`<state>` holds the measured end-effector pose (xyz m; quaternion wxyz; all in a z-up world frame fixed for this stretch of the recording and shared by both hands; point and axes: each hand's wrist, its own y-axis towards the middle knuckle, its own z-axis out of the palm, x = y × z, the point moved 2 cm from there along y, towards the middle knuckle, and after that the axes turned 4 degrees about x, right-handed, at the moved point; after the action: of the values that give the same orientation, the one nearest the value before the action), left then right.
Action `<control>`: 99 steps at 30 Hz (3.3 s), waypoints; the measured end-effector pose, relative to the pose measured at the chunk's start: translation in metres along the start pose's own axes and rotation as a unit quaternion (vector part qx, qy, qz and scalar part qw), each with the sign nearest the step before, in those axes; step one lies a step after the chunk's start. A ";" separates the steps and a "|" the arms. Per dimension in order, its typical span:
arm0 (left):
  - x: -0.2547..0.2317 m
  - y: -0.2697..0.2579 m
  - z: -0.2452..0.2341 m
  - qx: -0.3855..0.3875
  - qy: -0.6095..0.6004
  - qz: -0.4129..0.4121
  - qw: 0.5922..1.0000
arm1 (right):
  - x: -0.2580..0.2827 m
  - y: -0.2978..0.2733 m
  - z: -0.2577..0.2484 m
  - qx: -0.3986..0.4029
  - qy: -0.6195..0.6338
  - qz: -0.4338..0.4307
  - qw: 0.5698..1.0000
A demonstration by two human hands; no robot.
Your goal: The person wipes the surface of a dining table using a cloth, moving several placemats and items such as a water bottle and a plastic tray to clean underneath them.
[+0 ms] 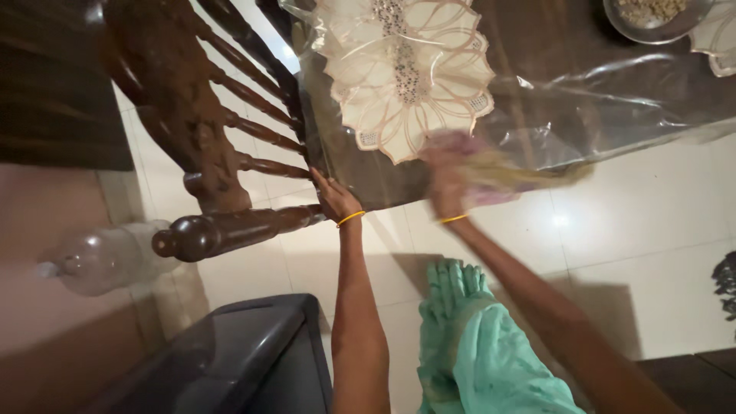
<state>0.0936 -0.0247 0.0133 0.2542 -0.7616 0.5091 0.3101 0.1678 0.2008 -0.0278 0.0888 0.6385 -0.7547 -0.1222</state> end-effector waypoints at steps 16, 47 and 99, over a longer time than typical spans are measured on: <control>0.005 0.001 0.002 0.025 -0.015 -0.064 0.998 | -0.233 -0.002 -0.019 -0.062 0.111 0.117 0.985; 0.019 -0.006 0.007 -0.022 -0.216 0.030 0.976 | 0.114 0.103 -0.095 0.183 0.397 -0.377 0.816; 0.076 -0.011 0.058 -0.097 -0.567 -0.106 0.811 | 0.091 0.050 -0.100 0.175 0.276 -0.431 0.841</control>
<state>0.1139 -0.0271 -0.0811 0.4539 -0.5201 0.1580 0.7061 0.1344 0.1123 0.0801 0.1187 0.9114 -0.3565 0.1678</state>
